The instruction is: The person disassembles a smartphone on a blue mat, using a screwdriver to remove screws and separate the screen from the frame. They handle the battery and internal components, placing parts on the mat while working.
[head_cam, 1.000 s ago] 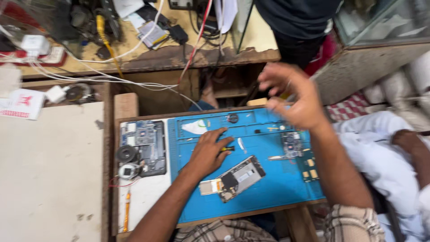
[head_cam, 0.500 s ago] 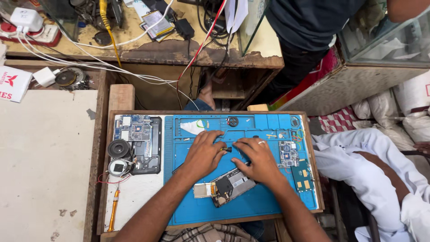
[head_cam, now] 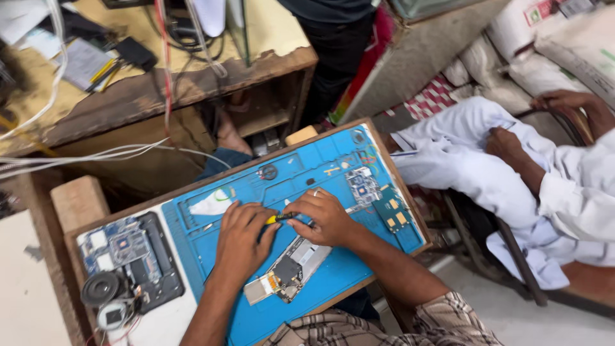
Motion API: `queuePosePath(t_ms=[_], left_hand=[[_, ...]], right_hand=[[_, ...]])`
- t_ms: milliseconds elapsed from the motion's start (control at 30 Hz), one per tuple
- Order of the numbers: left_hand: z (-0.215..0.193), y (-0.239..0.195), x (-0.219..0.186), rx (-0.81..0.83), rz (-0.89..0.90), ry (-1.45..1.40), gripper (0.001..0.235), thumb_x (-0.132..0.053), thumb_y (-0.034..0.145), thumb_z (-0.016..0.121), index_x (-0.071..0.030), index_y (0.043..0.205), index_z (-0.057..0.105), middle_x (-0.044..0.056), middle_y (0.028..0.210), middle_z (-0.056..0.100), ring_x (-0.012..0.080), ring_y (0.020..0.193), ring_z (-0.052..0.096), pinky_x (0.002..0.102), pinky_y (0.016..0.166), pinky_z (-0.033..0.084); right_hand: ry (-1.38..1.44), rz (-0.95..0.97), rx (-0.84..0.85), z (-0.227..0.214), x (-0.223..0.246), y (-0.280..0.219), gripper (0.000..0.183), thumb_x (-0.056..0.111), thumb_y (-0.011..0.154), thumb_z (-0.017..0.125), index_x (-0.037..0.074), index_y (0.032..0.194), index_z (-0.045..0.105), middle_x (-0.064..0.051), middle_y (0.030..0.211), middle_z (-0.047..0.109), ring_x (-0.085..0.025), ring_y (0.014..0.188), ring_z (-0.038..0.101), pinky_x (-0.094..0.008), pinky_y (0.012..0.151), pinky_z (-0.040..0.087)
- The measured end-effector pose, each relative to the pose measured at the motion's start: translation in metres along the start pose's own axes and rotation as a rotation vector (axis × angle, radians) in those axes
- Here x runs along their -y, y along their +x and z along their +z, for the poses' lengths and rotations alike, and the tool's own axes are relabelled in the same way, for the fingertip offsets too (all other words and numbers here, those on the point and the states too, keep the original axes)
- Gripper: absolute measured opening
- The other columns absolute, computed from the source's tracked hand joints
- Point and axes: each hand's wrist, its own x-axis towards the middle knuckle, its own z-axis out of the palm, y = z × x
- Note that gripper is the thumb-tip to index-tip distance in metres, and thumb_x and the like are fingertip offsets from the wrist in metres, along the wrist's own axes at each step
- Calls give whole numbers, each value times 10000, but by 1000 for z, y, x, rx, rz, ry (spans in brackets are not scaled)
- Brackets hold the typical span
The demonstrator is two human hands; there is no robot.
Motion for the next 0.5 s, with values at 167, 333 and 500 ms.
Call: queuePosePath(t_ms=[167, 333, 500], left_hand=[[-5, 5, -2, -58, -5, -8, 231, -163, 864, 756, -96, 1085, 757, 79, 1020, 726, 266, 1014, 663, 463, 1044, 457], [-4, -1, -1, -23, -25, -48, 215, -133, 848, 766, -79, 1056, 766, 82, 1006, 748, 267, 951, 685, 394, 893, 491], [3, -1, -5, 0, -30, -37, 227, -97, 870, 764, -59, 1094, 762, 98, 1032, 743, 275, 946, 696, 376, 860, 514]], right_hand=[[251, 101, -250, -11, -16, -11, 197, 40, 904, 693, 31, 1100, 675, -103, 1027, 735, -216, 909, 724, -350, 824, 570], [538, 207, -353, -3, -26, -14, 197, -22, 966, 632, -25, 1162, 651, -119, 1076, 716, -157, 939, 741, -306, 857, 630], [687, 223, -443, 4, -30, -23, 165, -11, 1031, 624, -37, 1194, 627, -117, 1086, 700, -153, 961, 712, -308, 868, 629]])
